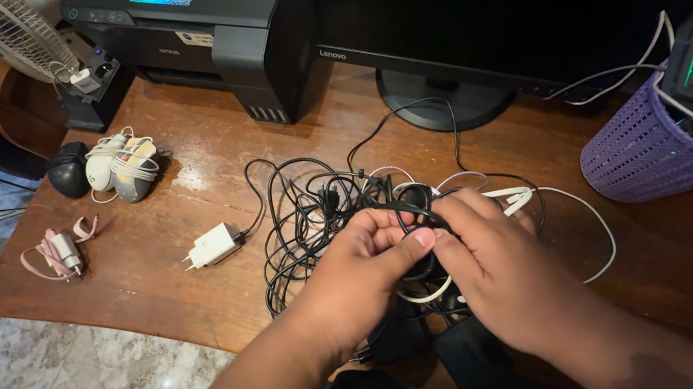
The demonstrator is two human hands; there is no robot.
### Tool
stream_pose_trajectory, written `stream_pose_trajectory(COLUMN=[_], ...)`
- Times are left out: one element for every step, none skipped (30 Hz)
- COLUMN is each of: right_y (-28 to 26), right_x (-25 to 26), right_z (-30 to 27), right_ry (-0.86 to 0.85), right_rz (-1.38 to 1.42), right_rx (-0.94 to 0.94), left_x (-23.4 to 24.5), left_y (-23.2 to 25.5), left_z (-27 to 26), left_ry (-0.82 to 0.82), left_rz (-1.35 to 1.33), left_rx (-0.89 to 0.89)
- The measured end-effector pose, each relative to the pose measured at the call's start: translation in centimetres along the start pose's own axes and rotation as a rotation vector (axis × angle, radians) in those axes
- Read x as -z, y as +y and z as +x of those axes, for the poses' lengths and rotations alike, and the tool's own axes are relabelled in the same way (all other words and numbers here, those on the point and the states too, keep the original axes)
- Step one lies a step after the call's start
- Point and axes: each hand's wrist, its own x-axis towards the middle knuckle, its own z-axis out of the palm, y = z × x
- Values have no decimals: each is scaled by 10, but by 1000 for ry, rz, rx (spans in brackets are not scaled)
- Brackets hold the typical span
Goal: Untangling a large pile of electronic cables and power adapters on a desk.
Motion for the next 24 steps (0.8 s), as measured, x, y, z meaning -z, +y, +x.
stream_pose_trajectory(right_y=[1,2,2,2,1,-1,5,10,16,17,18,19,23,27,31,36,41,46,36,26,16,16,15,14], right_x=[-1,-2,-3,-3,-4,-5,-6,-7,-7,-8,-9,-10,-10,-9,-8,-6,-3,-1,3,7,11,11,10,10], right_z=[0,0,-1,0,1,1,2,2,2,3,3,3,3,2,4,5,7,8,9,10,11,10,8,6], right_ry=[2,11,22,25,44,62,64,10,-40,-35,-45,-55,-52,-102,-150,-144,-199,-255,-252,-272,-289,-284,-286,-287], right_rz=[2,20,39,41,104,166,169,168,165,165,174,183,184,281,374,371,382,392,390,441,492,491,544,597], right_rx=[4,19,29,27,43,58,57,62,67,67,35,4,1,-14,-24,-23,-61,-99,-97,-235,-377,-379,-373,-367], left_x=[1,1,2,3,4,5,5,4,3,4,5,6,6,6,6,3,1,-2,-5,-8,-12,-10,-7,-5], left_y=[1,3,4,3,1,0,4,8,12,14,15,16,16,15,15,18,21,24,29,34,39,36,32,28], left_z=[-1,-2,-3,-1,-1,-1,-4,-6,-7,-7,-8,-8,-8,-8,-8,-8,-8,-9,-10,-12,-12,-9,-7,-5], left_ry=[2,11,18,17,11,4,4,-12,-32,-35,-48,-61,-64,-85,-108,-112,-129,-145,-147,-131,-118,-123,-125,-128], left_rz=[3,16,31,35,53,71,74,75,76,81,86,90,93,116,139,141,134,128,129,125,123,124,144,164], left_rx=[-3,-8,-9,-8,-29,-50,-49,-42,-38,-39,-22,-4,-1,-22,-48,-52,-38,-24,-27,21,72,72,60,48])
